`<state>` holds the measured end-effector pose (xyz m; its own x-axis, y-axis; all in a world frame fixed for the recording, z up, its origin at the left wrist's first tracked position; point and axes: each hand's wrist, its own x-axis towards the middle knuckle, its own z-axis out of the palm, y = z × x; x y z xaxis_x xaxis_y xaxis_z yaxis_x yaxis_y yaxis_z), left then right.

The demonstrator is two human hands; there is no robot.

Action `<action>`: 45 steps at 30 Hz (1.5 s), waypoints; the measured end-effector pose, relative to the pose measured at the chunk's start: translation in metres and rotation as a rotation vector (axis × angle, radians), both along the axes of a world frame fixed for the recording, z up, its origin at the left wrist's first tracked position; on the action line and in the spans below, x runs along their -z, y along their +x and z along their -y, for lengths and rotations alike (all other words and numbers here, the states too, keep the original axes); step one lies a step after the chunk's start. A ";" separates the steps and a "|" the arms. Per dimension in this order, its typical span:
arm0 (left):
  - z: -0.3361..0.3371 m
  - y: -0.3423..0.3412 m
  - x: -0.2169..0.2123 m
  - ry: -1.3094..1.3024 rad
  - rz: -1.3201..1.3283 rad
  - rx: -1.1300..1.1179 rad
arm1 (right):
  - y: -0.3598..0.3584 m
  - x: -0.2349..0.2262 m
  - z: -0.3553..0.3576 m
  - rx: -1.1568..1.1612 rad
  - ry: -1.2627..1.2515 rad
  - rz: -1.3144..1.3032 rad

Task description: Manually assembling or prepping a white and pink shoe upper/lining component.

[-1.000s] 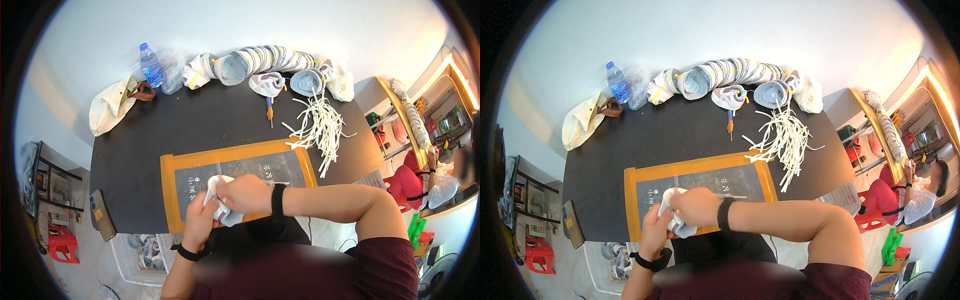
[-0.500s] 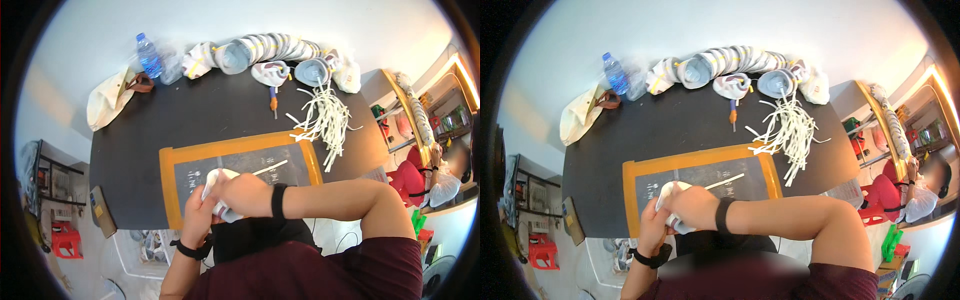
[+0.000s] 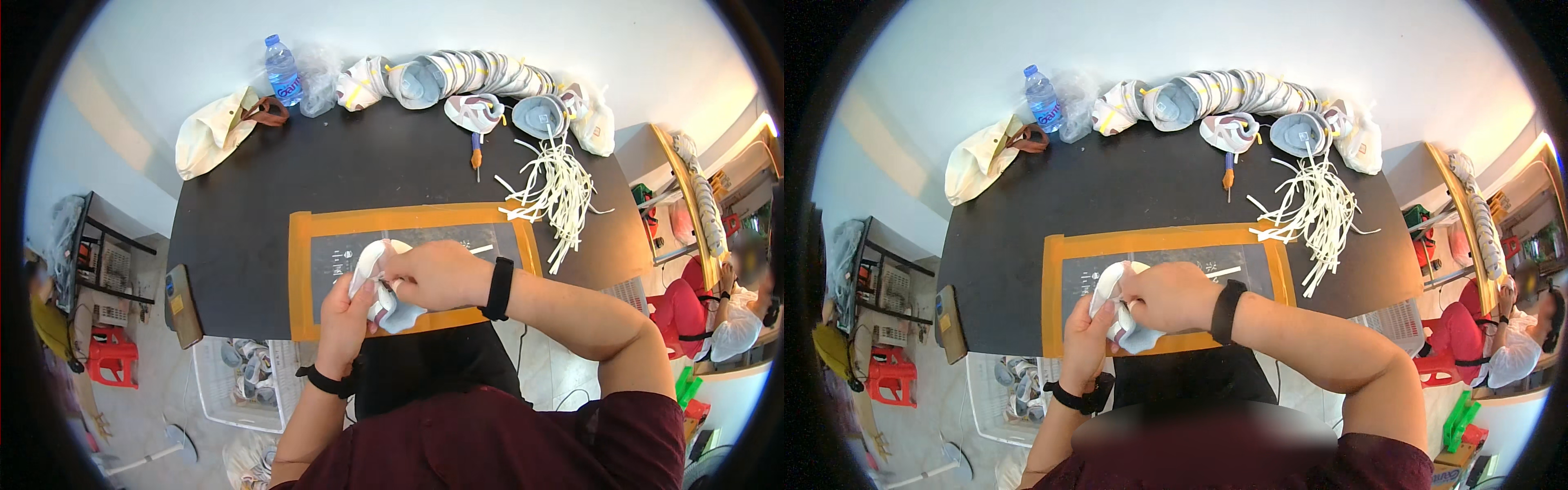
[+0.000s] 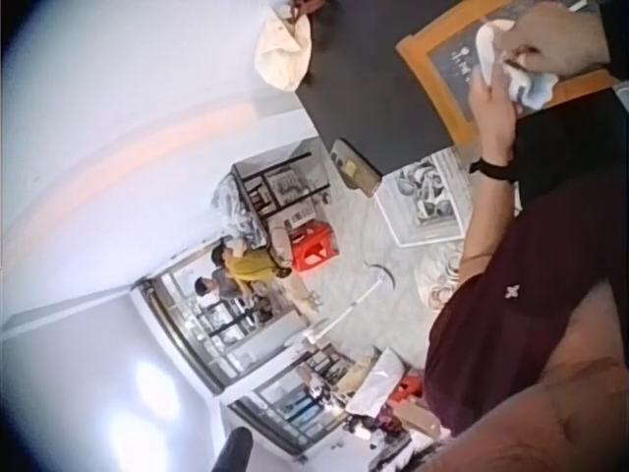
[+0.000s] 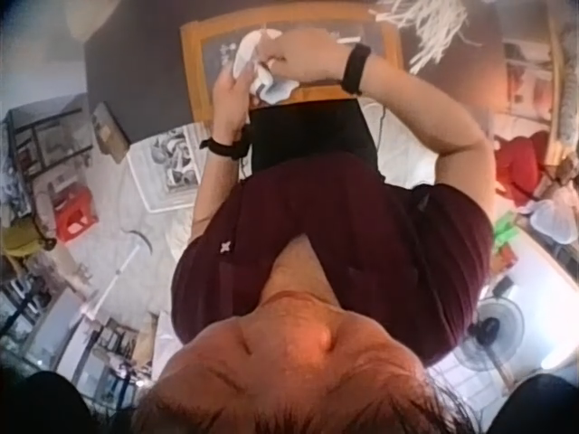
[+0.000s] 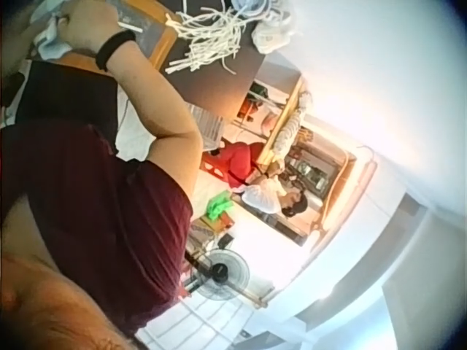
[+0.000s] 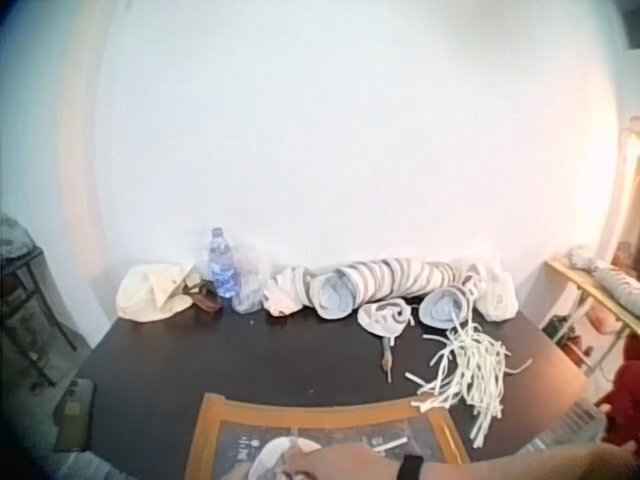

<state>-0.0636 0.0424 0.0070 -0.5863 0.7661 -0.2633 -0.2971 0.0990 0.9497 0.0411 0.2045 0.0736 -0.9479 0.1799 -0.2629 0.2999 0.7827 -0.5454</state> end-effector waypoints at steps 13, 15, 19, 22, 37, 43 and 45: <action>0.002 -0.002 -0.001 -0.056 0.029 0.067 | -0.003 0.021 0.016 -0.277 0.403 -0.145; 0.002 -0.003 -0.002 -0.070 -0.038 0.114 | 0.000 0.021 0.014 -0.323 0.401 -0.187; 0.003 -0.007 -0.001 -0.092 -0.055 0.173 | -0.001 0.028 0.017 -0.211 0.302 -0.211; 0.006 -0.007 -0.002 -0.111 -0.022 0.161 | -0.012 0.041 0.017 0.033 -0.180 -0.118; 0.001 -0.002 -0.007 -0.077 -0.078 0.115 | -0.011 0.042 0.020 0.061 -0.082 -0.081; 0.005 -0.002 0.005 -0.015 -0.134 0.187 | 0.017 -0.017 0.025 0.042 0.079 0.126; 0.007 -0.003 0.000 0.033 0.038 0.154 | 0.036 -0.055 0.025 -0.048 0.039 0.073</action>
